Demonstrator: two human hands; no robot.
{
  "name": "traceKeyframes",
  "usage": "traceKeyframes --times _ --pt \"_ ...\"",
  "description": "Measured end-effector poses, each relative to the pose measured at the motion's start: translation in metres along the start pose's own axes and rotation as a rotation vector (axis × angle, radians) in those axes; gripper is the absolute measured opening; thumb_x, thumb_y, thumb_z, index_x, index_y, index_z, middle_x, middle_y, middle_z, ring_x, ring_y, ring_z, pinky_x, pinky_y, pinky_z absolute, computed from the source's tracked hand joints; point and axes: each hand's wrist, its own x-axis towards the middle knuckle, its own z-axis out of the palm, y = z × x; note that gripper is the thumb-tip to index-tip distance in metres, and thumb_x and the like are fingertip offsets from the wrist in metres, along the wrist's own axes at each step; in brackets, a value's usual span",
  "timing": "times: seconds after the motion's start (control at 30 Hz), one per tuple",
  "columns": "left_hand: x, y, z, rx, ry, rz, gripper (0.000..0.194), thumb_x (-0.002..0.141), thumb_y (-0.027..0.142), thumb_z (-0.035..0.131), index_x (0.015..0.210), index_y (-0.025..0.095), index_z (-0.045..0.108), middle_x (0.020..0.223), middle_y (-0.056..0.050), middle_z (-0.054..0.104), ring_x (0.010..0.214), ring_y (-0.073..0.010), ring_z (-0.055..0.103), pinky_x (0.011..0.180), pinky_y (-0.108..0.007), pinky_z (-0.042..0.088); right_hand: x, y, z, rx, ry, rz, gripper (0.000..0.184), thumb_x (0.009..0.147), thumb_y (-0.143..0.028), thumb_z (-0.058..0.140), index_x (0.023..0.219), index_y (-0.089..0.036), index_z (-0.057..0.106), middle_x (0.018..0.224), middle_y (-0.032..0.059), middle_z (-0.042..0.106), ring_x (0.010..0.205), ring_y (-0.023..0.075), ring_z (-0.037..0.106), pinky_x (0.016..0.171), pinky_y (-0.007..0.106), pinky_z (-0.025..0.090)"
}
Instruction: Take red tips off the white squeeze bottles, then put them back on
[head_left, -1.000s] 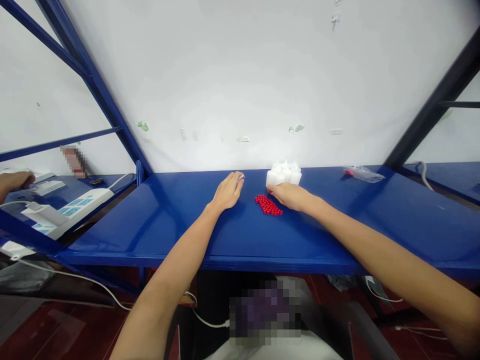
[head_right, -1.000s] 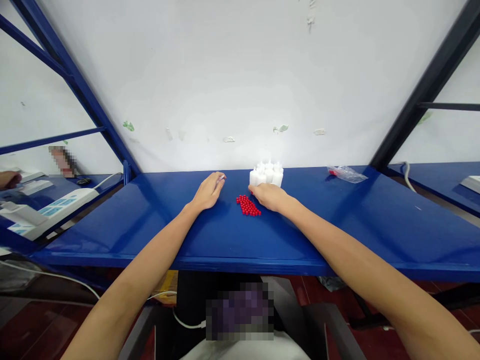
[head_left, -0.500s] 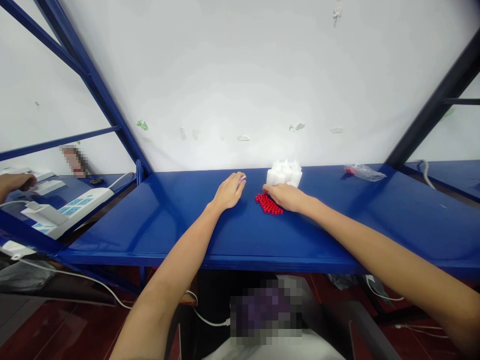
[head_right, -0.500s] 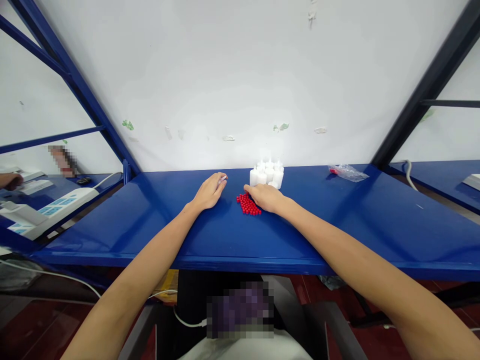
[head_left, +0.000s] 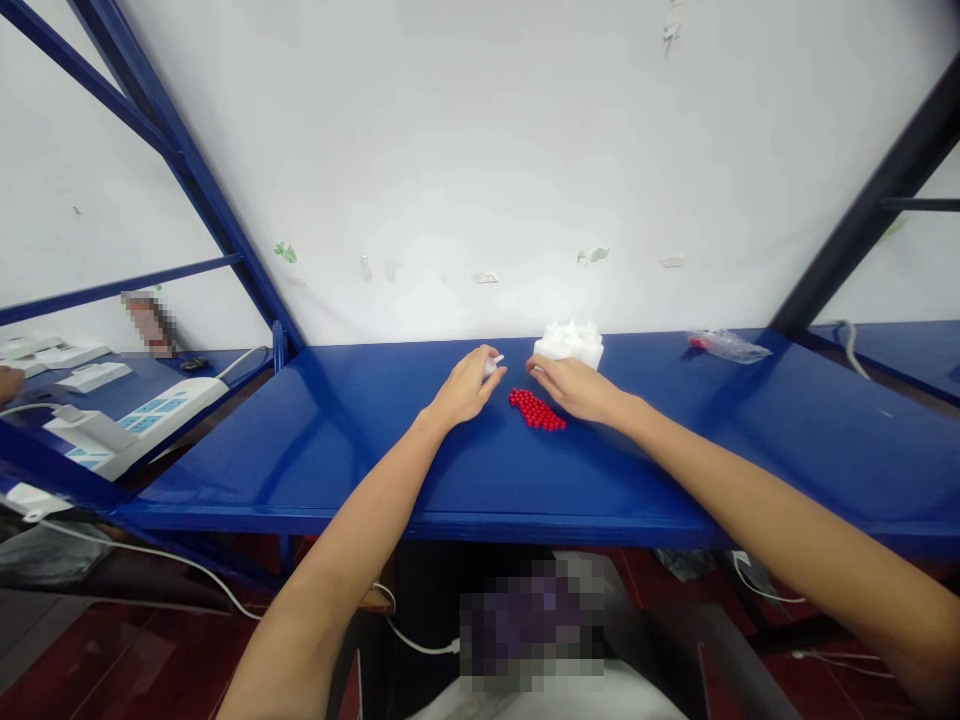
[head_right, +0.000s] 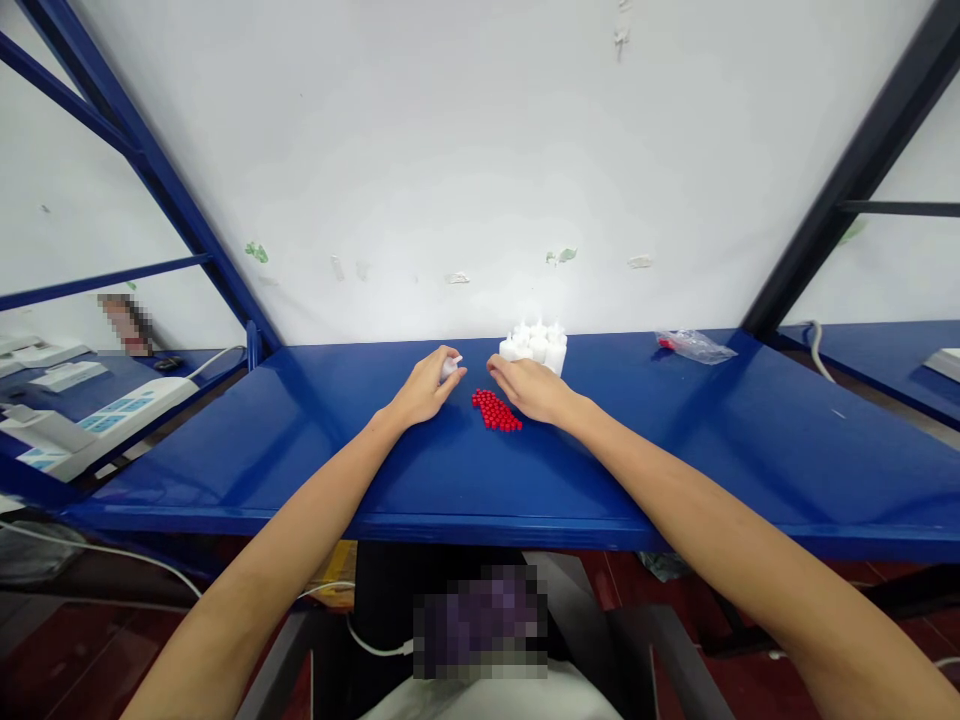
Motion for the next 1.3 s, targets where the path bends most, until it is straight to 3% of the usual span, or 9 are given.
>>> traceKeyframes --times 0.2,0.33,0.47,0.6,0.73,0.83,0.97,1.13,1.3 --pt "0.001 0.025 0.002 -0.014 -0.115 0.194 0.031 0.099 0.041 0.045 0.12 0.019 0.049 0.116 -0.012 0.063 0.104 -0.0239 0.06 0.093 -0.039 0.049 -0.003 -0.021 -0.005 0.208 0.118 -0.075 0.031 0.101 -0.041 0.033 0.105 -0.019 0.055 0.08 0.0054 0.065 0.07 0.0187 0.058 0.067 0.03 0.038" --pt "0.0 0.023 0.001 -0.053 -0.086 0.112 0.041 0.097 0.041 0.047 0.131 0.018 0.041 0.116 -0.012 0.062 0.1 -0.0229 0.062 0.091 -0.039 0.049 -0.005 -0.015 -0.017 0.088 0.236 -0.006 0.029 0.099 -0.036 0.033 0.091 -0.019 0.054 0.079 0.0076 0.064 0.067 0.0189 0.054 0.064 0.031 0.035" --pt "0.0 0.004 -0.002 -0.009 -0.003 -0.034 0.025 0.099 0.026 0.032 0.111 0.016 0.051 0.097 -0.009 0.062 0.09 -0.0209 0.06 0.086 -0.037 0.048 -0.011 0.007 -0.043 -0.196 0.382 0.238 0.028 0.094 -0.029 0.035 0.084 -0.017 0.059 0.083 0.0123 0.067 0.072 0.0226 0.056 0.063 0.033 0.031" --pt "0.001 -0.01 -0.004 0.033 0.065 -0.071 0.025 0.099 0.026 0.032 0.099 0.017 0.055 0.092 -0.008 0.062 0.087 -0.0204 0.058 0.084 -0.036 0.047 -0.015 0.027 -0.054 -0.33 0.245 0.481 0.031 0.091 -0.032 0.039 0.083 -0.017 0.065 0.082 0.0132 0.069 0.074 0.025 0.059 0.059 0.032 0.03" --pt "0.0 -0.012 -0.004 0.027 0.01 -0.049 0.026 0.1 0.031 0.035 0.108 0.019 0.058 0.094 -0.006 0.064 0.083 -0.0188 0.059 0.082 -0.034 0.047 -0.014 0.033 -0.048 -0.331 0.081 0.526 0.034 0.091 -0.037 0.041 0.087 -0.017 0.068 0.088 0.0145 0.07 0.076 0.0263 0.062 0.061 0.032 0.033" --pt "-0.001 -0.004 -0.004 0.031 -0.037 -0.015 0.026 0.099 0.032 0.038 0.113 0.021 0.057 0.101 -0.005 0.063 0.089 -0.0192 0.06 0.085 -0.034 0.047 -0.013 0.029 -0.046 -0.33 0.131 0.54 0.038 0.093 -0.041 0.039 0.09 -0.016 0.067 0.085 0.0151 0.069 0.075 0.0267 0.061 0.061 0.032 0.034" --pt "-0.001 0.016 -0.005 0.065 -0.063 0.039 0.025 0.099 0.032 0.04 0.118 0.02 0.051 0.113 -0.008 0.06 0.1 -0.0212 0.06 0.089 -0.035 0.048 -0.014 0.01 -0.041 -0.165 0.244 0.325 0.039 0.098 -0.044 0.034 0.102 -0.016 0.061 0.076 0.009 0.066 0.07 0.022 0.059 0.063 0.031 0.035" --pt "0.001 0.037 -0.004 0.161 -0.113 0.175 0.017 0.098 0.026 0.039 0.108 0.018 0.049 0.108 -0.01 0.057 0.101 -0.0228 0.058 0.09 -0.037 0.049 -0.011 -0.018 -0.019 0.022 0.09 -0.083 0.032 0.101 -0.043 0.032 0.108 -0.02 0.054 0.094 0.008 0.066 0.078 0.0192 0.058 0.07 0.03 0.039" --pt "0.002 0.039 0.0 0.189 -0.143 0.228 0.014 0.098 0.024 0.036 0.098 0.019 0.049 0.099 -0.009 0.058 0.093 -0.0217 0.057 0.086 -0.035 0.049 -0.006 -0.022 -0.005 -0.01 0.086 -0.134 0.033 0.103 -0.038 0.025 0.099 -0.02 0.052 0.094 0.0094 0.064 0.08 0.0207 0.056 0.071 0.031 0.039"
